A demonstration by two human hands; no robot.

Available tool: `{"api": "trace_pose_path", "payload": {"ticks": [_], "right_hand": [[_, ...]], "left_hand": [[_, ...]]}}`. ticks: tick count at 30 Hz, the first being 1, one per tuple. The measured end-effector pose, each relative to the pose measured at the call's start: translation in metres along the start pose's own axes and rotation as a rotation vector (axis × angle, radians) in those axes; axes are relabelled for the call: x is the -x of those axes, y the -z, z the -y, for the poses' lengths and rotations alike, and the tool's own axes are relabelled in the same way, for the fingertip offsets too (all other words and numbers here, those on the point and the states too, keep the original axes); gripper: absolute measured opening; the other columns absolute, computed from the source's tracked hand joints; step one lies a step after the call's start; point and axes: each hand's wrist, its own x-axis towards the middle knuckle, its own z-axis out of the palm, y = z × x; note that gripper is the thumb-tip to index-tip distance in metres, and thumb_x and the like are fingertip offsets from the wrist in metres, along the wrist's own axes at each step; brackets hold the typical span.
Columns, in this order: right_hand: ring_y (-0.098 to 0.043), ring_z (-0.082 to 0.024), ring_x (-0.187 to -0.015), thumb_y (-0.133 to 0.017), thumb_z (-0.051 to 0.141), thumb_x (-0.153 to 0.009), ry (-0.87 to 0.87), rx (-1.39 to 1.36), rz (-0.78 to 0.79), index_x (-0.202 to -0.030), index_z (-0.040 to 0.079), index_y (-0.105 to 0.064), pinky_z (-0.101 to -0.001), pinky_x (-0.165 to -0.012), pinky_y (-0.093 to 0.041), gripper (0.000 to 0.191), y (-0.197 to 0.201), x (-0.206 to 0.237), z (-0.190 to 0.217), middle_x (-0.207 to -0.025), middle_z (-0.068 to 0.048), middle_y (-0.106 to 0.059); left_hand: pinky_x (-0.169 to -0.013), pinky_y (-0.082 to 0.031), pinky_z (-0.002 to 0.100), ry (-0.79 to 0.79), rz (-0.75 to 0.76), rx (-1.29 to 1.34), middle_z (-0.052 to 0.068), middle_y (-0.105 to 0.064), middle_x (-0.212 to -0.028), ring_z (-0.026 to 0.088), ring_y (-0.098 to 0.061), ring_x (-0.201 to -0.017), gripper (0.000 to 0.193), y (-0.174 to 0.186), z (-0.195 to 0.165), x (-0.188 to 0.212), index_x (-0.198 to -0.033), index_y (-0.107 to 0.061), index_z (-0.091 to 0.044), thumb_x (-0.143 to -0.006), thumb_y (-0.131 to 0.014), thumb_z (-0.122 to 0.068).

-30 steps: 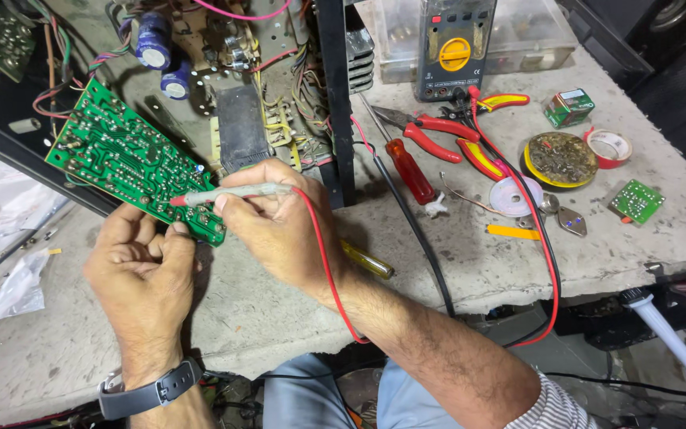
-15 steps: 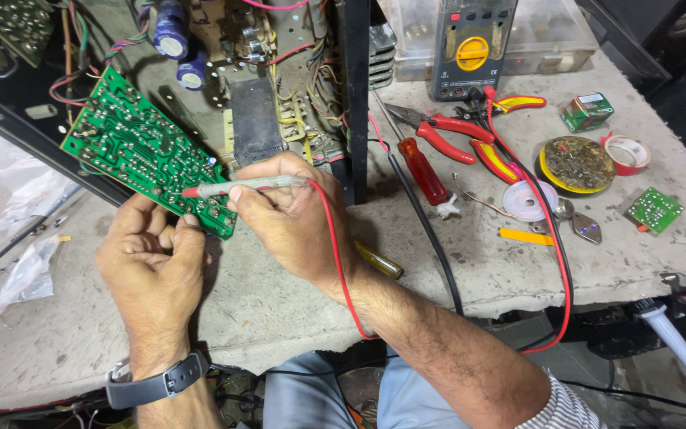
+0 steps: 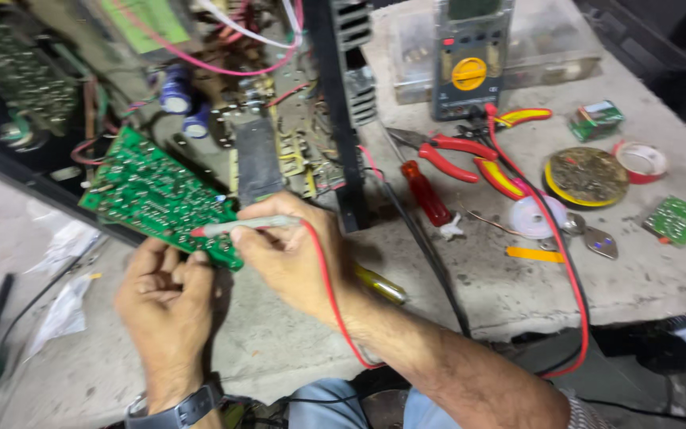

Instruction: The person repairs an audio amplifier on a workbench. They hold a green circuit board, desolder and test points on it with a soldering iron and multimeter probes, retrieve a small component from a plastic parts organizer, solder the component onto the board, and press the board back into the amplifier chassis.

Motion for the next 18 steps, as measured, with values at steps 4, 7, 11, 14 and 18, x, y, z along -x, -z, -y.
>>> {"api": "trace_pose_path", "payload": {"ticks": [4,7,11,14,18], "right_hand": [[-0.066,-0.004,-0.077,-0.074,0.009,-0.094,0.014,0.158,0.009,-0.110,-0.003,-0.068,-0.0225,-0.063,-0.056,0.020,0.006,0.005,0.002,-0.087,-0.007,-0.076],[-0.067,-0.003,-0.075,-0.075,0.012,-0.094,0.010,0.203,0.019,-0.109,-0.001,-0.069,-0.0234,-0.062,-0.057,0.021,0.009,0.006,0.007,-0.084,-0.007,-0.077],[-0.068,-0.002,-0.072,-0.073,0.015,-0.094,0.012,0.202,0.025,-0.110,0.000,-0.067,-0.0233,-0.060,-0.057,0.022,0.010,0.005,0.015,-0.082,-0.006,-0.077],[-0.065,-0.001,-0.070,-0.074,0.014,-0.094,-0.008,0.225,0.027,-0.110,0.000,-0.068,-0.0230,-0.057,-0.054,0.022,0.012,0.005,0.017,-0.082,-0.006,-0.077],[-0.065,-0.002,-0.073,-0.074,0.011,-0.095,0.005,0.185,0.019,-0.108,-0.002,-0.068,-0.0221,-0.058,-0.054,0.020,0.011,0.006,0.011,-0.084,-0.007,-0.077]], "left_hand": [[-0.062,-0.049,0.020,0.008,-0.013,-0.048,0.009,-0.069,-0.111,0.005,-0.059,-0.074,0.034,-0.003,-0.003,0.006,-0.131,-0.057,0.009,-0.098,-0.061,0.012],[-0.063,-0.050,0.020,-0.014,0.008,-0.035,0.008,-0.069,-0.115,0.005,-0.062,-0.079,0.035,-0.006,-0.004,0.008,-0.132,-0.055,0.010,-0.098,-0.059,0.013],[-0.063,-0.049,0.020,-0.008,0.004,-0.040,0.009,-0.069,-0.112,0.005,-0.061,-0.078,0.035,-0.009,-0.007,0.007,-0.133,-0.056,0.010,-0.098,-0.059,0.013],[-0.063,-0.049,0.020,-0.013,0.005,-0.052,0.009,-0.070,-0.112,0.005,-0.060,-0.078,0.035,-0.011,-0.009,0.007,-0.133,-0.057,0.010,-0.099,-0.059,0.014],[-0.063,-0.048,0.018,-0.011,0.001,-0.042,0.008,-0.070,-0.113,0.003,-0.059,-0.076,0.036,-0.012,-0.009,0.008,-0.133,-0.057,0.009,-0.097,-0.058,0.013]]}}
